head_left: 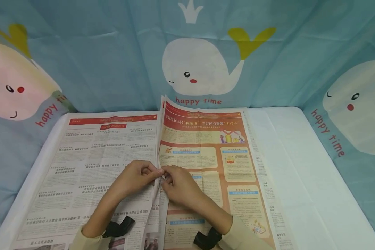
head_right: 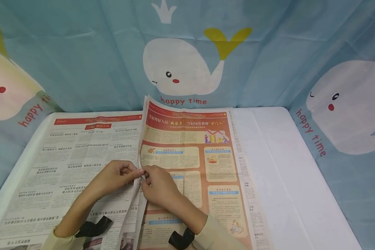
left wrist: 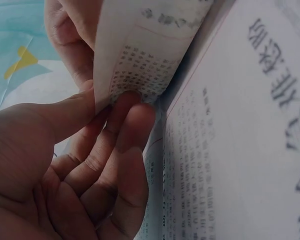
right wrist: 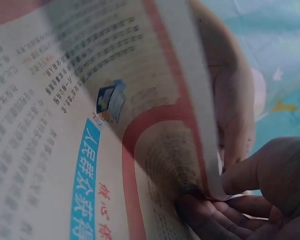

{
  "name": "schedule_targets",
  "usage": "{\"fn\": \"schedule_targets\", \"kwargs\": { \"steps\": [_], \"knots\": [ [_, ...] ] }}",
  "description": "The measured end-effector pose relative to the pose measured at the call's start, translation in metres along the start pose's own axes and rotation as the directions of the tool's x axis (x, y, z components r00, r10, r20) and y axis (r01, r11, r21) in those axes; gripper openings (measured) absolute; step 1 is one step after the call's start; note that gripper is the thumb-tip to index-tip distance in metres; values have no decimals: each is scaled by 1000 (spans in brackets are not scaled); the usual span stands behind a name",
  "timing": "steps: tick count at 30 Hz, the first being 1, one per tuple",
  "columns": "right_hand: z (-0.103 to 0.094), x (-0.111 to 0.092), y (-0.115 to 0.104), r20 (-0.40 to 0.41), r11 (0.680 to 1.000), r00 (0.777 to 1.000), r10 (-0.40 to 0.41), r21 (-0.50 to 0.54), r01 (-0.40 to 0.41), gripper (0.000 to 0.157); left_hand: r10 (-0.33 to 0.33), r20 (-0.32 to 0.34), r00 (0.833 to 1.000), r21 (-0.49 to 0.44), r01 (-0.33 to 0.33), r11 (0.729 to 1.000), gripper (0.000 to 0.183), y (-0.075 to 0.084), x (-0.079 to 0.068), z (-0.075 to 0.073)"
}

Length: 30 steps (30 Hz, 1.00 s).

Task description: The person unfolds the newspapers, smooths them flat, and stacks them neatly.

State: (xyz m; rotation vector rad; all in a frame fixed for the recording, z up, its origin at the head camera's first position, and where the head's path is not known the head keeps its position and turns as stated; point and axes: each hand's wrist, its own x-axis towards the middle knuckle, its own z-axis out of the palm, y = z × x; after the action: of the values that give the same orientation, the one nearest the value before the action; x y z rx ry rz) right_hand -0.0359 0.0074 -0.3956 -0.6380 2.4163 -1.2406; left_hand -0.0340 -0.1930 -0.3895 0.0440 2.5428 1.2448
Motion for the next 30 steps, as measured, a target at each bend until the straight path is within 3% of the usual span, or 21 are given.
{"fn": "schedule_targets", "kwargs": {
  "steps": [7,13,22,30],
  "knots": [
    [1,3,4,-101,999,995,-22,41,26,11,-3,26,1000,-67,5,998,31,1,-2,-1],
    [1,4,6,-140,995,990,-21,91,34,13,-41,42,998,-91,45,995,32,1,-3,-2],
    [-6,5,8,-200,994,980,-15,99,35,12,-46,34,998,-70,48,996,28,3,-4,-10],
    [-17,5,5,-198,990,980,4,139,24,12,-43,35,998,-78,45,996,24,2,-4,-13]
  ]
}}
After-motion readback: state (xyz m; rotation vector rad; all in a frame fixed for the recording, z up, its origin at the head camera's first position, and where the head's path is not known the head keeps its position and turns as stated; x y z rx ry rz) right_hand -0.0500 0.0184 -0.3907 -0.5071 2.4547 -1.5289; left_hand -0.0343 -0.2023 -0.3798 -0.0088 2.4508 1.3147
